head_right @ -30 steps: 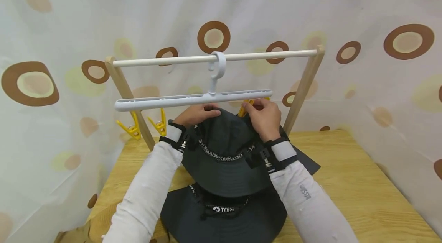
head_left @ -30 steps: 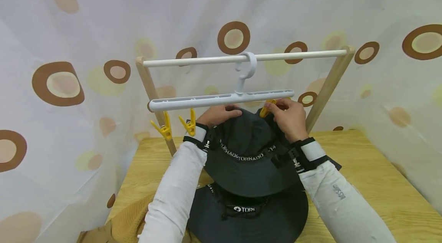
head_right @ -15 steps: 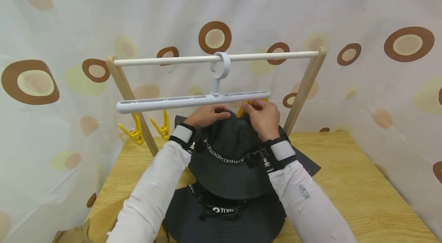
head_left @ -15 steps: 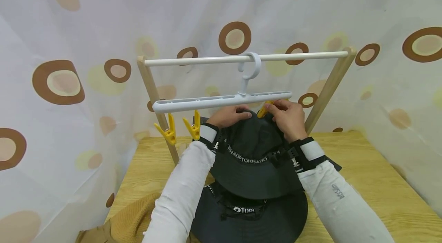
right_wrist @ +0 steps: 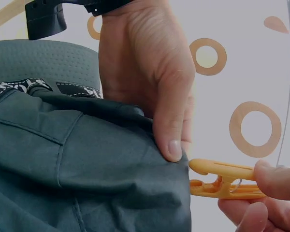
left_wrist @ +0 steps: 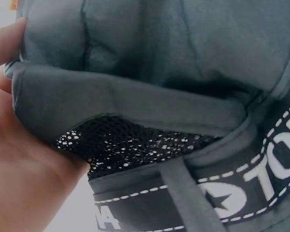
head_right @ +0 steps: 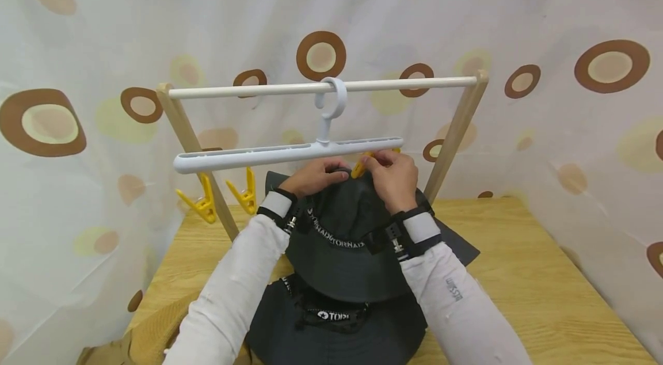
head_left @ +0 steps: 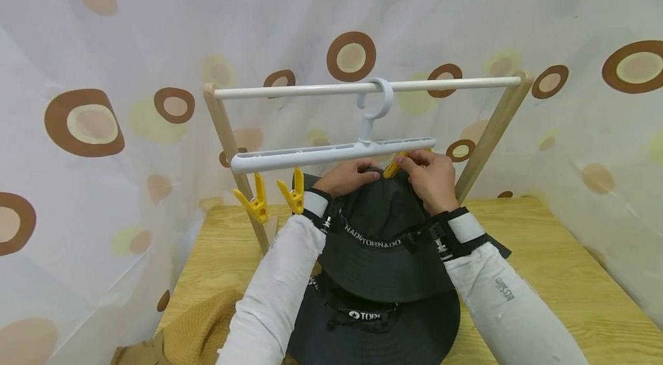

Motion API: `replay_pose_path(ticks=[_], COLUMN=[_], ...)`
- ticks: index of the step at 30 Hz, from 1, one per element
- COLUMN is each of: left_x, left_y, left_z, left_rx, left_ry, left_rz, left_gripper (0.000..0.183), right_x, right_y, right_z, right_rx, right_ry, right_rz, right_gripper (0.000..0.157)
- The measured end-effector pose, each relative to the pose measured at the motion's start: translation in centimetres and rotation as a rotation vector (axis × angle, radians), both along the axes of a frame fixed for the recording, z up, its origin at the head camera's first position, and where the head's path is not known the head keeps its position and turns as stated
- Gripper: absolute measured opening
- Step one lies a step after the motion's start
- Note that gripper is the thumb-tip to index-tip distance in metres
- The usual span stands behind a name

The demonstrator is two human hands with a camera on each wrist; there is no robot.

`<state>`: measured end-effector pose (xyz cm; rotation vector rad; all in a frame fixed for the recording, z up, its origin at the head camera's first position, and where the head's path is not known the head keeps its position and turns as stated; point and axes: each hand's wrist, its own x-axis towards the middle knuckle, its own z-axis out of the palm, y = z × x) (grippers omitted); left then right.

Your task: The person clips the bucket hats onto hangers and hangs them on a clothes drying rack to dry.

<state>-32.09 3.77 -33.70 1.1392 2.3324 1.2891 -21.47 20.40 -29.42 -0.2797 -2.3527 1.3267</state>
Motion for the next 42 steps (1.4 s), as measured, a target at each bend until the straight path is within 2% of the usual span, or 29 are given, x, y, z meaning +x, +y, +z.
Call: replay_pose_path(ticks=[5,14,19,25,29,36,42], left_x=[0.2,0.4,0.5,0.5,0.5,0.5,0.3], left_y=[0.0,0.5,0.6,0.7,0.7,1.0,0.8], left_z=[0.0,0.0,0.1,0.7,1.1,1.3,1.7], left_rx=[0.031,0.102,0.075,0.029,0.025,0.060,0.071], left_ry=[-0.023,-0.055,-0.070,-0.106,-0.094,-0.113,-0.070], left_rz=[-0.014,-0.053,-0.036,-0.053,-0.032,0.010,0.061], left_gripper=[0.023,0.026,0.024,0.018,0.017,0.030,0.029], right_x=[0.0,0.2,0.3,0.4,0.5,0.8,0.6], right_y=[0.1,0.5,0.4,0.2,0.2,0.6,0.2], right_z=[0.1,0.2,0.1,0.2,0.3,0.2,0.2], right_rx=[-0.007,0.011,0.018,0.061,0.078,0.060,0.059], right_ry=[-0.001,-0.039,-0.052,-0.026,-0.021,-0.048,-0.032], right_rz=[-0.002,0.043,0.054,0.044,0.058,0.086,0.067], right_gripper=[0.030,0.032,0.034,0.033,0.033,0.038,0.037])
